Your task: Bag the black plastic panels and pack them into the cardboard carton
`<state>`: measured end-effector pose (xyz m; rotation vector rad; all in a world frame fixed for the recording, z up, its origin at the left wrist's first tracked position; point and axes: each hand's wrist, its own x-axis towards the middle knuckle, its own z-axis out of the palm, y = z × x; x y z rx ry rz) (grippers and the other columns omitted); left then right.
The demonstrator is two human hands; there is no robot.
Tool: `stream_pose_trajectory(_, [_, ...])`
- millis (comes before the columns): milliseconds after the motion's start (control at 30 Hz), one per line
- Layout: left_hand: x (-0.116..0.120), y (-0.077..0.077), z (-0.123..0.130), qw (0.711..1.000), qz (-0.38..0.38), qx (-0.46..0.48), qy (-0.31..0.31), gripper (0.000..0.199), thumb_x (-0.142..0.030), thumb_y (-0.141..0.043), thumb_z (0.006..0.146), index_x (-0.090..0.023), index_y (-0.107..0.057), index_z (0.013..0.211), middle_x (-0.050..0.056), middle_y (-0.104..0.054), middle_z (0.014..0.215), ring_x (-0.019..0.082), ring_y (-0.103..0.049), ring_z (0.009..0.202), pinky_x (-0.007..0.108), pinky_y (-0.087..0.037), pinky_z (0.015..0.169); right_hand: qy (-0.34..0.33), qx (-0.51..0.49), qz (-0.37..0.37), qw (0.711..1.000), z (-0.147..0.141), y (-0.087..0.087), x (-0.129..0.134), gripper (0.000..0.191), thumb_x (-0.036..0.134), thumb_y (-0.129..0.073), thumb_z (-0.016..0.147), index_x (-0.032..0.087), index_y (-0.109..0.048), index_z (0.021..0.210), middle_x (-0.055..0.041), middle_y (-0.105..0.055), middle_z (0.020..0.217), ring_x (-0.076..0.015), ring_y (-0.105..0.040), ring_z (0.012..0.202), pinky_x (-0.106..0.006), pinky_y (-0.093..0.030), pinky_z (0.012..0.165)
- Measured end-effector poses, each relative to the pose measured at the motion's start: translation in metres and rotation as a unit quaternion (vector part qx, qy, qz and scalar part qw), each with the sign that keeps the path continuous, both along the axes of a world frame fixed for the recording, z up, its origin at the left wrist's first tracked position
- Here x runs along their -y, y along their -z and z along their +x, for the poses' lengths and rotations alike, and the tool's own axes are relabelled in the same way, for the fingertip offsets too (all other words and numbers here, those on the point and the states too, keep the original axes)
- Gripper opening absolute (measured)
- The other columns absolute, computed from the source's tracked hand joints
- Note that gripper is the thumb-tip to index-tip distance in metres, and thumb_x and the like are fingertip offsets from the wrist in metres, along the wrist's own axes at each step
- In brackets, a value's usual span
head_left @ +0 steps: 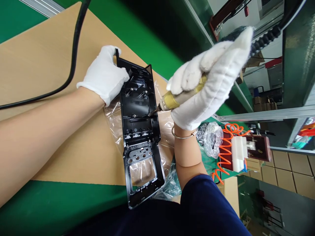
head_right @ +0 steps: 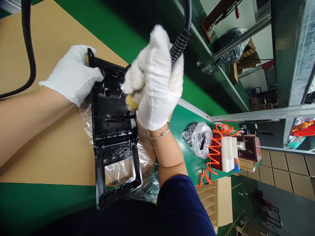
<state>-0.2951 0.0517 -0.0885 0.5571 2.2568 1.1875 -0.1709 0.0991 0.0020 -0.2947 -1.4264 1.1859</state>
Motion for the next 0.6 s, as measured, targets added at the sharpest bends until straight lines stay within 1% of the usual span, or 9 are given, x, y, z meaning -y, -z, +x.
stream_pose_trajectory(33, [0.0001,0.0003,-0.0003,1.000,0.001,0.001,0.001,0.073,-0.005,-0.058,0.072,-0.030,-0.054,0.141,0.001,-0.053,0.081,0.025,-0.060,0.077,0.048,-0.055,0.091,-0.001,-0.008,0.005,1.000,-0.0004,0.0010,-0.0006,0.008,0.039,-0.056,0.095,0.031,-0.058,0.096,0.0067,-0.037,0.067,-0.0069,-0.036,0.043,-0.020,-0.039,0.038])
stream_pose_trajectory(100, [0.0002,0.0009,-0.0007,1.000,0.002,0.000,0.001,0.074,-0.003,-0.058,0.072,-0.030,-0.054,0.141,0.000,-0.054,0.082,0.024,-0.060,0.077,0.049,-0.055,0.092,-0.012,-0.019,0.023,0.999,0.0005,0.0028,-0.0033,0.012,0.038,-0.056,0.096,0.033,-0.058,0.107,0.0074,-0.038,0.068,-0.0061,-0.037,0.043,-0.018,-0.038,0.038])
stream_pose_trajectory(133, [0.0002,0.0010,-0.0007,1.000,0.002,-0.002,0.001,0.074,-0.003,-0.058,0.072,-0.030,-0.054,0.141,0.000,-0.055,0.084,0.024,-0.060,0.077,0.049,-0.055,0.093,-0.025,-0.016,0.030,0.999,0.0017,0.0033,-0.0050,0.014,0.039,-0.057,0.096,0.034,-0.059,0.108,0.0075,-0.038,0.068,-0.0061,-0.039,0.044,-0.018,-0.039,0.039])
stream_pose_trajectory(233, [-0.0002,0.0003,-0.0001,1.000,0.000,-0.004,-0.001,0.074,-0.003,-0.058,0.072,-0.029,-0.054,0.141,0.001,-0.056,0.088,0.023,-0.061,0.080,0.050,-0.055,0.095,-0.038,0.014,0.019,0.999,0.0060,0.0026,-0.0084,0.016,0.045,-0.061,0.094,0.036,-0.061,0.107,0.0070,-0.041,0.069,-0.0064,-0.043,0.044,-0.018,-0.043,0.040])
stream_pose_trajectory(333, [-0.0005,-0.0010,0.0000,1.000,0.002,0.002,0.002,0.075,-0.003,-0.058,0.072,-0.029,-0.053,0.143,0.000,-0.053,0.086,0.023,-0.060,0.080,0.051,-0.055,0.095,-0.027,0.034,-0.001,0.999,0.0081,-0.0003,-0.0071,0.016,0.048,-0.061,0.093,0.037,-0.061,0.105,0.0068,-0.041,0.067,-0.0067,-0.042,0.042,-0.018,-0.043,0.038])
stream_pose_trajectory(500, [-0.0003,-0.0015,-0.0015,1.000,-0.004,0.007,0.003,0.077,-0.001,-0.058,0.072,-0.030,-0.052,0.144,-0.001,-0.050,0.081,0.023,-0.060,0.079,0.051,-0.055,0.095,-0.005,0.128,-0.028,0.991,0.0076,-0.0035,-0.0015,0.022,0.048,-0.049,0.095,0.037,-0.062,0.108,0.0045,-0.039,0.070,-0.0083,-0.049,0.044,-0.019,-0.044,0.039])
stream_pose_trajectory(600, [-0.0007,-0.0003,-0.0015,1.000,-0.012,0.002,0.002,0.077,0.000,-0.058,0.072,-0.029,-0.052,0.144,-0.002,-0.049,0.080,0.022,-0.061,0.079,0.051,-0.055,0.097,-0.008,0.113,-0.021,0.993,0.0076,-0.0032,-0.0008,0.024,0.050,-0.044,0.097,0.037,-0.060,0.109,0.0050,-0.038,0.070,-0.0071,-0.046,0.043,-0.018,-0.042,0.038])
